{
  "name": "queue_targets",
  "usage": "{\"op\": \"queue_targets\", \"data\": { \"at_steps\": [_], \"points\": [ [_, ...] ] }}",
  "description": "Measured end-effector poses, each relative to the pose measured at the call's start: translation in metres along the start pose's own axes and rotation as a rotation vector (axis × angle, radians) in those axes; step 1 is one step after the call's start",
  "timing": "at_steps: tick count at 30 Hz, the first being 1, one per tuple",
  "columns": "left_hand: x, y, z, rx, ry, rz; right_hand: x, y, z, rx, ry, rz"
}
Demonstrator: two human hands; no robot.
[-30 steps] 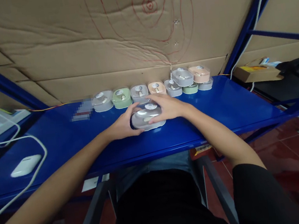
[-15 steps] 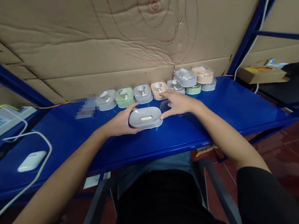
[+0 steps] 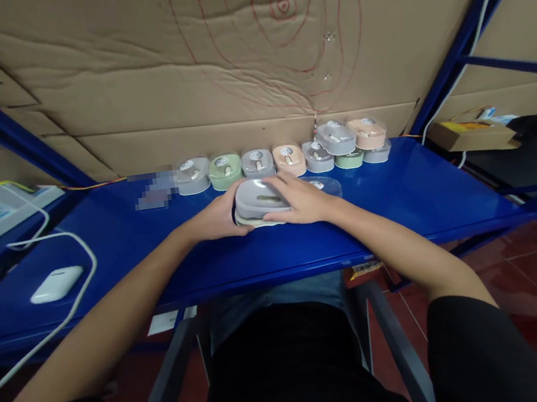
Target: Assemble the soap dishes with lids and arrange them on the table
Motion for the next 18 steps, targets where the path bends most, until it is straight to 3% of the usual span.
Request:
{"op": "queue_targets", "data": {
  "at_steps": [4,7,11,14,18],
  "points": [
    [0.001,0.020,0.016,0.056,-0.037,0.079,-0.008,0.000,0.018,0.043,0.014,-0.006],
    [0.000,0.035,0.026,0.117,-0.040,0.155,-0.013,0.006,0.013,0.065,0.126,0.019],
    [-0.002,0.039,0.030,0.147,-0.025,0.188,-0.012,0.014,0.004,0.053,0.212,0.032],
    [-0.002,0.039,0.029,0.161,-0.011,0.195,-0.009,0.008,0.016,0.050,0.162,0.018],
    [-0.001,0.039,0.028,0.167,-0.005,0.186,-0.015,-0.030,0.053,-0.090,0.025,-0.144]
  ]
}}
Point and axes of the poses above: each hand's wrist, its own x-axis towards the middle knuckle, its own z-axis out of the back of the hand, y = z × x, the point moved 6 cm from there along x, towards the middle knuckle, and after that the axes turned 3 degrees about y, right-handed, at the moved point
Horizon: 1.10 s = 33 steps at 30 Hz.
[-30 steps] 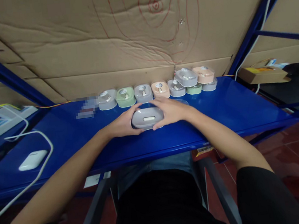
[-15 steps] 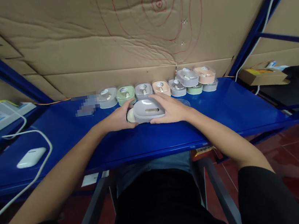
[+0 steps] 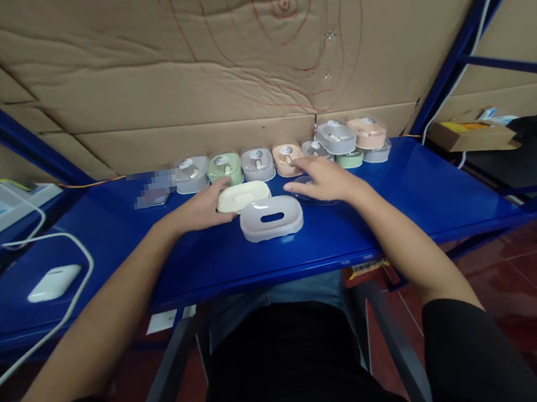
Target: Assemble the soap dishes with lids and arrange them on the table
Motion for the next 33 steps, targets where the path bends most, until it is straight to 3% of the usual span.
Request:
{"op": "queue_targets", "data": {
  "at_steps": [4,7,10,14,19,22,33],
  "points": [
    [0.000,-0.002,0.000,-0.003,0.003,-0.003,-0.005,-0.045,0.000,-0.098,0.186,-0.133],
    [-0.001,-0.004,0.001,0.003,0.011,0.016,-0.007,-0.054,-0.002,-0.087,0.231,-0.154],
    [-0.001,-0.006,0.002,-0.004,0.001,0.011,-0.007,-0.038,0.009,-0.088,0.103,-0.161],
    [0.000,-0.005,0.003,-0.011,-0.019,-0.009,-0.003,0.012,0.012,-0.035,-0.085,-0.008],
    [0.000,-0.003,0.002,-0.011,-0.018,-0.019,0.005,0.066,-0.029,0.026,0.050,0.225],
    [0.001,-0.002,0.002,0.007,-0.030,-0.032,0.007,0.070,-0.041,-0.018,0.054,0.238],
    [0.004,0.005,-0.002,0.077,0.008,-0.063,0.008,0.064,-0.053,-0.008,0.075,0.293]
  ]
}}
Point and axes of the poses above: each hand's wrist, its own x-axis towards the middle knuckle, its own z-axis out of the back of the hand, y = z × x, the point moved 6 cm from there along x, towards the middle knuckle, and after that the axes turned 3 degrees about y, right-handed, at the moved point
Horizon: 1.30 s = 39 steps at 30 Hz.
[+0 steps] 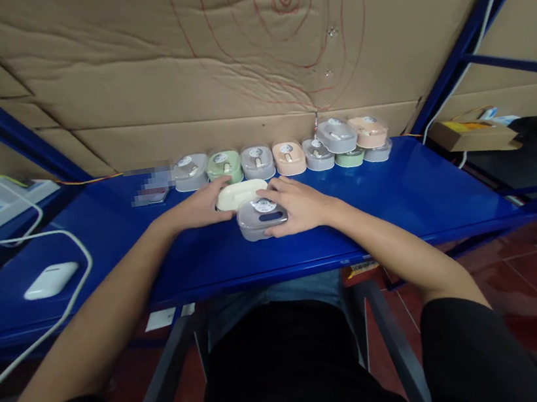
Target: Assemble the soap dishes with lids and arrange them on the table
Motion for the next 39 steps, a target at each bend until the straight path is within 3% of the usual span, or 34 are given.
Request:
{"op": "queue_targets", "data": {
  "at_steps": [7,11,15,17,22,30,39],
  "points": [
    [0.000,0.000,0.003,-0.020,-0.027,-0.005,-0.005,-0.001,-0.008,0.064,0.045,-0.028],
    [-0.002,-0.005,0.004,-0.084,-0.022,-0.022,-0.008,-0.004,0.000,0.125,0.012,-0.004],
    [-0.003,-0.028,-0.009,-0.229,0.003,-0.110,-0.011,-0.014,0.021,0.118,-0.150,-0.067],
    [-0.003,-0.043,-0.019,-0.288,0.003,-0.144,-0.012,-0.019,0.025,0.093,-0.171,-0.111],
    [-0.002,-0.064,-0.037,-0.354,-0.032,-0.169,-0.012,-0.026,0.015,0.048,-0.059,-0.183],
    [-0.003,-0.058,-0.035,-0.328,-0.065,-0.180,-0.003,-0.033,-0.005,-0.004,0.047,-0.199],
    [-0.002,-0.063,-0.031,-0.315,-0.059,-0.170,-0.007,-0.045,-0.012,0.074,-0.005,-0.161]
  ]
}}
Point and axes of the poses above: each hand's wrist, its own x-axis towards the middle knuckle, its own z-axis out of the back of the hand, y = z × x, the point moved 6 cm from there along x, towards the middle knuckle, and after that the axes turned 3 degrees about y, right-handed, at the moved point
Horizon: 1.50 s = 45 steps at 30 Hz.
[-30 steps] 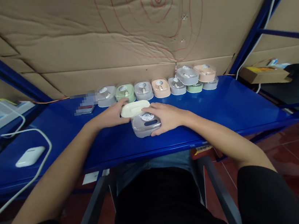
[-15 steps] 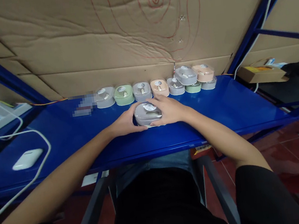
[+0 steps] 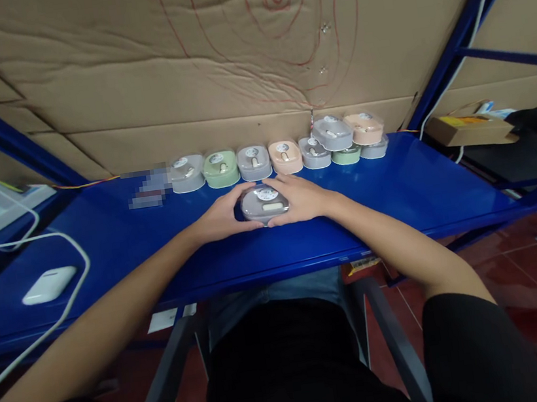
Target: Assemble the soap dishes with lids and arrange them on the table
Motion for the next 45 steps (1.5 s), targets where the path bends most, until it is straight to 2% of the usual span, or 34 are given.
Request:
{"op": "queue_targets", "data": {
  "at_steps": [3,9,13,15,17,19,21,23,25,29,33,38,42,45],
  "points": [
    [-0.001,0.000,0.002,0.019,-0.001,0.017,-0.003,-0.006,-0.001,0.015,-0.005,-0.012],
    [-0.003,0.008,0.014,0.008,0.019,0.028,-0.002,-0.011,-0.003,0.100,0.004,0.073],
    [-0.005,0.016,0.028,-0.031,-0.009,0.060,0.002,-0.010,-0.004,0.058,-0.043,0.020],
    [-0.006,0.017,0.039,-0.061,-0.064,0.041,0.001,-0.009,0.004,0.040,-0.087,0.012],
    [-0.007,0.019,0.053,-0.033,-0.186,0.014,-0.002,-0.011,0.021,0.027,-0.176,0.017],
    [-0.008,0.020,0.069,0.082,-0.357,0.005,-0.006,-0.018,0.043,-0.008,-0.314,-0.029],
    [-0.008,0.022,0.078,0.240,-0.463,0.019,-0.009,-0.030,0.063,-0.078,-0.468,-0.148],
    [-0.003,0.025,0.078,0.368,-0.450,0.048,-0.009,-0.042,0.078,-0.166,-0.585,-0.298],
    [0.004,0.031,0.073,0.443,-0.378,0.086,-0.003,-0.053,0.084,-0.247,-0.633,-0.423],
    [0.012,0.044,0.060,0.510,-0.264,0.158,0.022,-0.069,0.080,-0.376,-0.582,-0.539],
    [0.013,0.050,0.055,0.521,-0.231,0.188,0.045,-0.083,0.069,-0.428,-0.599,-0.556],
    [0.011,0.043,0.055,0.563,-0.229,0.199,0.060,-0.092,0.059,-0.493,-0.586,-0.619],
    [0.010,0.033,0.055,0.573,-0.249,0.252,0.055,-0.080,0.063,-0.452,-0.612,-0.559],
    [0.012,0.028,0.056,0.545,-0.322,0.314,0.042,-0.061,0.064,-0.400,-0.612,-0.495]
  ]
}}
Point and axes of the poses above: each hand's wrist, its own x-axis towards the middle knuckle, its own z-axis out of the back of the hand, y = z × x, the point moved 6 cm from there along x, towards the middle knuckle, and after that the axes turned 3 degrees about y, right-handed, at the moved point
